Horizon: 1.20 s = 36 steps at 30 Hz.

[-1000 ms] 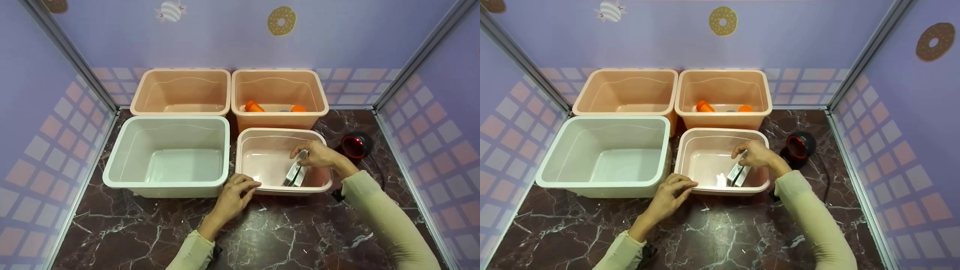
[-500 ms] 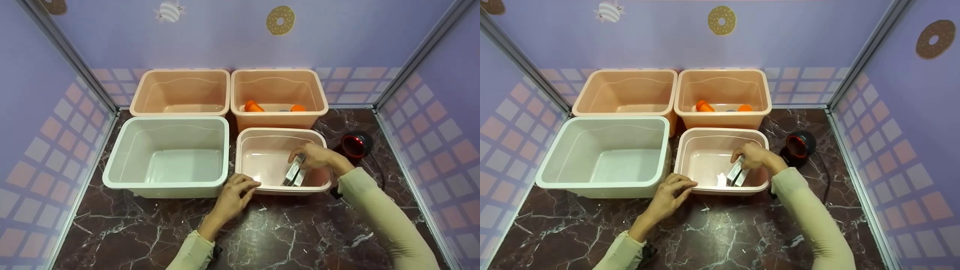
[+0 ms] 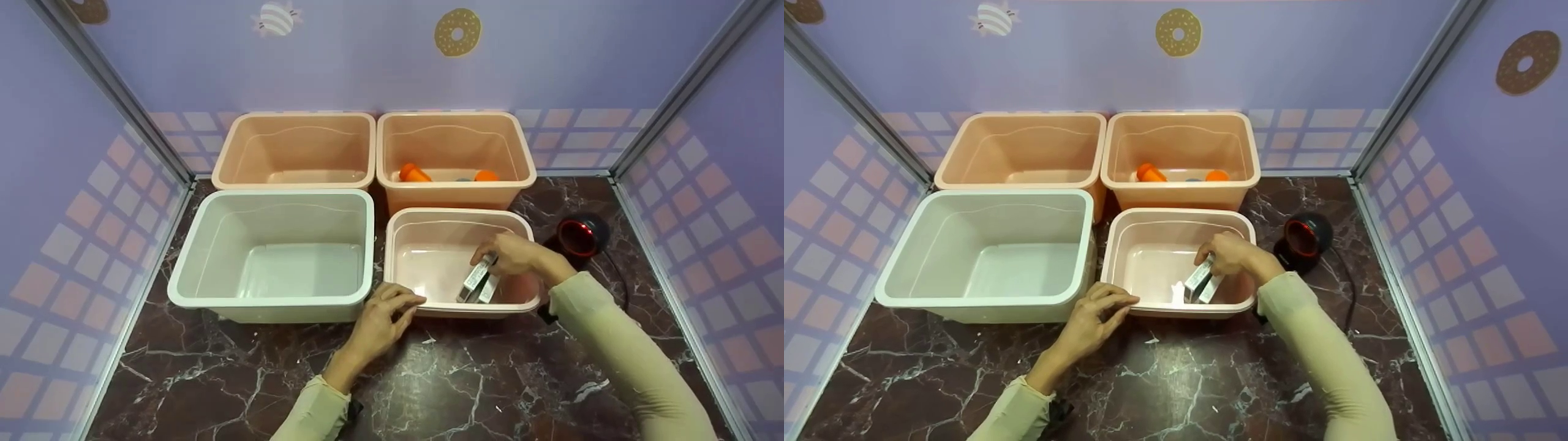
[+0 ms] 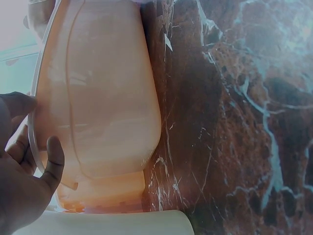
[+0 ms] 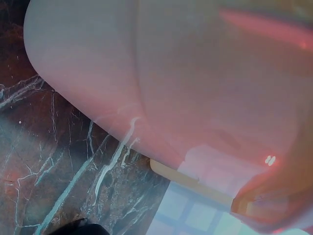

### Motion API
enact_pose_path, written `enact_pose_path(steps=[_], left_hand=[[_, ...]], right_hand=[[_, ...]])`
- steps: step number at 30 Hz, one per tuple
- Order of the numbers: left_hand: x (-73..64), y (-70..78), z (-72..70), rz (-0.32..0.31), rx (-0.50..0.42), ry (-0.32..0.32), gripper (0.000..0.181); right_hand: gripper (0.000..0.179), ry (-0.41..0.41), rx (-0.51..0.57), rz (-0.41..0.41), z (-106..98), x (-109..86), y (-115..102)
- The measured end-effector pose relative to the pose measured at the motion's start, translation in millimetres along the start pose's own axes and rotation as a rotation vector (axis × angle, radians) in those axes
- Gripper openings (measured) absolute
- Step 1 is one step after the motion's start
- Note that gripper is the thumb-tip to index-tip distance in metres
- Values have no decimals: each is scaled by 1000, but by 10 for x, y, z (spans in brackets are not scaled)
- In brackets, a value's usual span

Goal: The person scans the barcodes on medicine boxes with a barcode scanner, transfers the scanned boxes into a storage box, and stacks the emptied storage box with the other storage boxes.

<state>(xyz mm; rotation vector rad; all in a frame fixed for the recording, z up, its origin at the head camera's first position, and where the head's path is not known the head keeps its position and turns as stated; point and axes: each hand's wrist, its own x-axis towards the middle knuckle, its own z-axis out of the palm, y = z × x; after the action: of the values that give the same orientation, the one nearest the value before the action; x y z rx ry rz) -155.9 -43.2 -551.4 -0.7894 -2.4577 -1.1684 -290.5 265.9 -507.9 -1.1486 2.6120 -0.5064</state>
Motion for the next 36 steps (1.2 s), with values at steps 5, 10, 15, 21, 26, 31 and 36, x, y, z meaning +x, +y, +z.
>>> enact_pose_path(steps=[5, 10, 15, 21, 26, 31, 36], left_hand=[[1, 6, 1, -8, -7, 0, 21], [7, 0, 8, -8, 3, -2, 22], [14, 3, -1, -10, 10, -7, 20], [2, -3, 5, -7, -2, -1, 19], [0, 1, 4, -8, -7, -1, 18], [-2, -5, 7, -20, -7, -7, 19], [-3, -5, 4, -31, -8, -14, 20]], right_hand=[[39, 25, -34, -32, 8, 15, -5], [35, 67, -28, -24, 9, 8, 13], [35, 120, -22, -18, -6, -13, 33], [36, 176, -4, -31, -6, -20, 52], [35, 219, 38, -30, -18, -27, 41], [33, 256, 93, -42, -50, -50, 21], [34, 281, 174, 0, -79, -94, -2]])
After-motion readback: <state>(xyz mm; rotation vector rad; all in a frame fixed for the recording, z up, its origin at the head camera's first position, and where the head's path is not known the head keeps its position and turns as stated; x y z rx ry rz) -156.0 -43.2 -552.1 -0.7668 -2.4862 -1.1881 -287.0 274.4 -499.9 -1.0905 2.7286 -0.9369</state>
